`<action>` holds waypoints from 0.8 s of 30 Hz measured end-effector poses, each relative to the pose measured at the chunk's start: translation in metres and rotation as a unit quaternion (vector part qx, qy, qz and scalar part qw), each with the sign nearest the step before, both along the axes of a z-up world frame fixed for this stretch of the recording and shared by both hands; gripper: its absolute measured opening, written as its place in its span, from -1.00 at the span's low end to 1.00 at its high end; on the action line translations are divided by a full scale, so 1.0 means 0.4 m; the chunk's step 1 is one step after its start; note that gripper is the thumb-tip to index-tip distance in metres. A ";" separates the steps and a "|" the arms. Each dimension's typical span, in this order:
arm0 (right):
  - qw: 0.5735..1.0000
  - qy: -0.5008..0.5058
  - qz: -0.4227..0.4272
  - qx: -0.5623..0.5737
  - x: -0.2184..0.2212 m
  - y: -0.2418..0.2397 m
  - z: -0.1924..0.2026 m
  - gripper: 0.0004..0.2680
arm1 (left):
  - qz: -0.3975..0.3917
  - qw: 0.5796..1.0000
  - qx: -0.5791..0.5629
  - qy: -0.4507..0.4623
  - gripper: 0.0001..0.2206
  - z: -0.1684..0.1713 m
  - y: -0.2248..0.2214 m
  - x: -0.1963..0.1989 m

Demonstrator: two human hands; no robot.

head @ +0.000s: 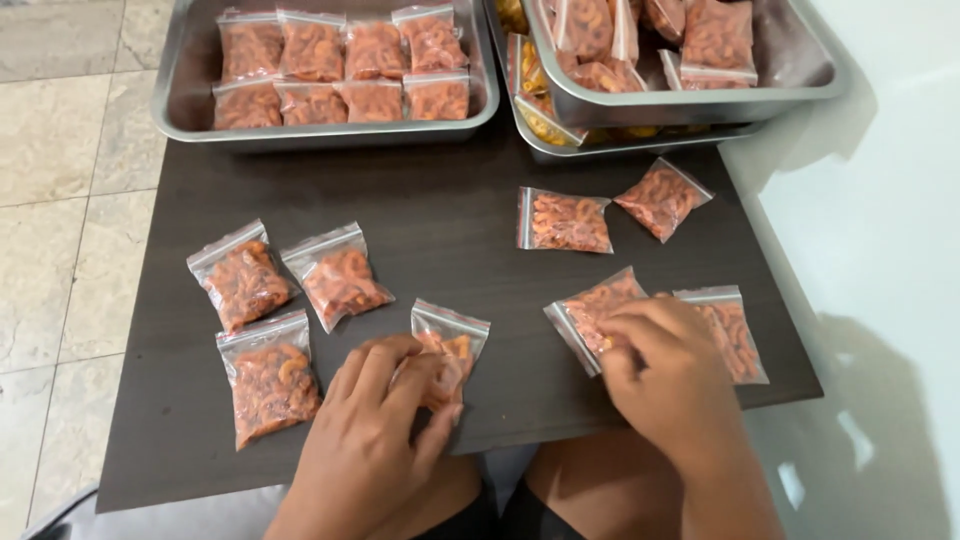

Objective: Organizing small plastic bags of dried food by arranging them neatly on a table surface.

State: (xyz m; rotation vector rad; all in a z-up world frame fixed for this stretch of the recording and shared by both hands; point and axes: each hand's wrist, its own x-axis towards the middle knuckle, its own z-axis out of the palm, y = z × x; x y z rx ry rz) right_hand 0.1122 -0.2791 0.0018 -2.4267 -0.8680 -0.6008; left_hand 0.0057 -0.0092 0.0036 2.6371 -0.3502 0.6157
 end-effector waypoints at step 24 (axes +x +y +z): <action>0.995 -0.082 -0.006 0.061 -0.072 0.092 0.045 -0.78 | 0.086 0.963 -0.154 0.206 -0.71 -0.044 0.000 0.014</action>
